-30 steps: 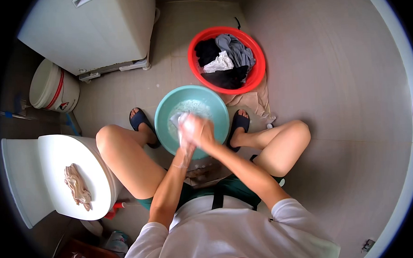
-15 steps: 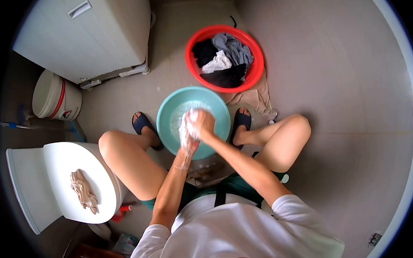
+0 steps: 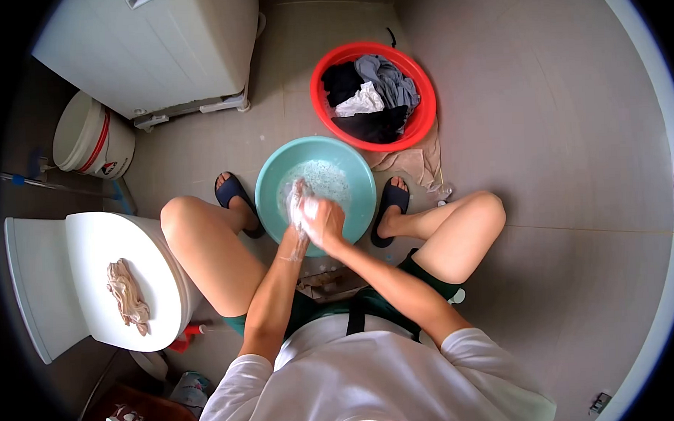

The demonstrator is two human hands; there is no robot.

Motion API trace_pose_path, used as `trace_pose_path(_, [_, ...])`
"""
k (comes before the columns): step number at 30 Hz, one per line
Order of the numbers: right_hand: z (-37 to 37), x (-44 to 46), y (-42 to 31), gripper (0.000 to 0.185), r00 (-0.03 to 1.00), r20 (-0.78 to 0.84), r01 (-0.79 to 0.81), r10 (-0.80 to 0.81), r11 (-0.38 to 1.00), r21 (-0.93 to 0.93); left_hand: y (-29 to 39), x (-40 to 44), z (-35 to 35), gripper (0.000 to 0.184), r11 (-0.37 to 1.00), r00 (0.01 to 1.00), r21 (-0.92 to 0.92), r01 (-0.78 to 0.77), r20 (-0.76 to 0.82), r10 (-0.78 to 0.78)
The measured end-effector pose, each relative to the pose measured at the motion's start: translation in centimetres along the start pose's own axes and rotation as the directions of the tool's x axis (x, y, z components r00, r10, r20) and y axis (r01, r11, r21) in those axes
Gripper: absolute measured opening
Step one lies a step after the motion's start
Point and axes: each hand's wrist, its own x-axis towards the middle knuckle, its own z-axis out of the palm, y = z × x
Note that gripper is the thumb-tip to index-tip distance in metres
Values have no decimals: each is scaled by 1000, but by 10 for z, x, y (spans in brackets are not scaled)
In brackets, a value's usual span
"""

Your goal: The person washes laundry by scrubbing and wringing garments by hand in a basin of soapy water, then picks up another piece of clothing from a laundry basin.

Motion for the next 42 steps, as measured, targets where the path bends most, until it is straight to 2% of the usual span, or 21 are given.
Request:
trace_pose_path(4, [-14,60,0,35,977,14,-214,214,977,6,-15,-18,20,37,999,1000,-38,24,-2,-24])
trace_pose_path(7, [-9,18,-5,31,981,163,-104,104,995,-8,-2,-3,-4,29,994,968,-111,-6,248,34])
trace_pose_path(9, [-7,-12,-8,32,989,137,57,-61,998,37,-6,36,-54,29,998,986,46,-50,159,42])
trace_pose_path(12, [-8,38,-2,28,971,113,-195,208,974,-119,-7,-1,-6,31,984,978,-101,150,159,-133])
trace_pose_path(14, [-20,72,10,36,994,2,-110,110,993,33,-2,-33,41,32,998,1000,-57,17,2,-17])
trace_pose_path(16, [-12,50,1,30,991,55,-123,125,992,-34,6,-25,35,28,996,991,-72,48,127,-38])
trace_pose_path(18, [-10,12,-13,29,993,110,-41,48,997,-65,3,19,-25,26,924,724,-259,279,689,-26])
trace_pose_path(19, [-11,-3,-15,29,995,75,71,-69,997,-29,9,-1,-2,26,968,944,-190,164,313,-99])
trace_pose_path(20, [-11,-9,-14,29,982,38,183,-183,983,5,2,5,-3,27,971,955,-175,163,275,-111])
trace_pose_path(22, [0,30,8,28,983,70,-155,169,973,-169,-14,6,-14,30,975,975,-140,171,170,-146])
trace_pose_path(24, [-16,76,24,28,960,133,-237,247,968,-85,-13,-25,28,34,1000,1000,1,-2,-25,2])
trace_pose_path(26, [-16,53,9,25,965,92,-243,247,969,-53,-5,-21,30,27,1000,1000,-18,1,30,0])
trace_pose_path(28, [-4,15,2,21,984,81,-163,162,987,13,-5,25,-31,24,960,923,-194,204,364,-123])
trace_pose_path(30, [-8,-12,-7,17,978,-62,205,-199,974,102,10,-4,-5,26,916,836,-194,350,505,-213])
trace_pose_path(31, [-5,0,0,21,995,84,-66,60,995,69,-2,-1,-1,27,972,954,-125,199,252,-163])
trace_pose_path(32, [-5,16,9,23,988,-65,-142,139,988,-55,-16,-3,3,28,998,997,-9,69,-22,-69])
trace_pose_path(33, [-4,34,31,28,992,-66,-103,106,993,58,-12,-28,30,32,999,991,-13,48,-121,-49])
trace_pose_path(35, [-18,57,53,21,991,-94,-86,94,993,81,-3,-38,39,30,994,999,-101,32,-1,-33])
trace_pose_path(38, [-36,59,70,22,982,-186,128,14,678,724,24,-31,36,22,979,957,-200,-42,272,97])
trace_pose_path(41, [-65,38,61,29,999,43,-52,29,547,835,37,-17,23,17,906,982,-422,-45,148,117])
trace_pose_path(42, [-72,34,60,31,961,270,-261,60,517,815,35,-10,18,21,875,976,-474,-97,127,177])
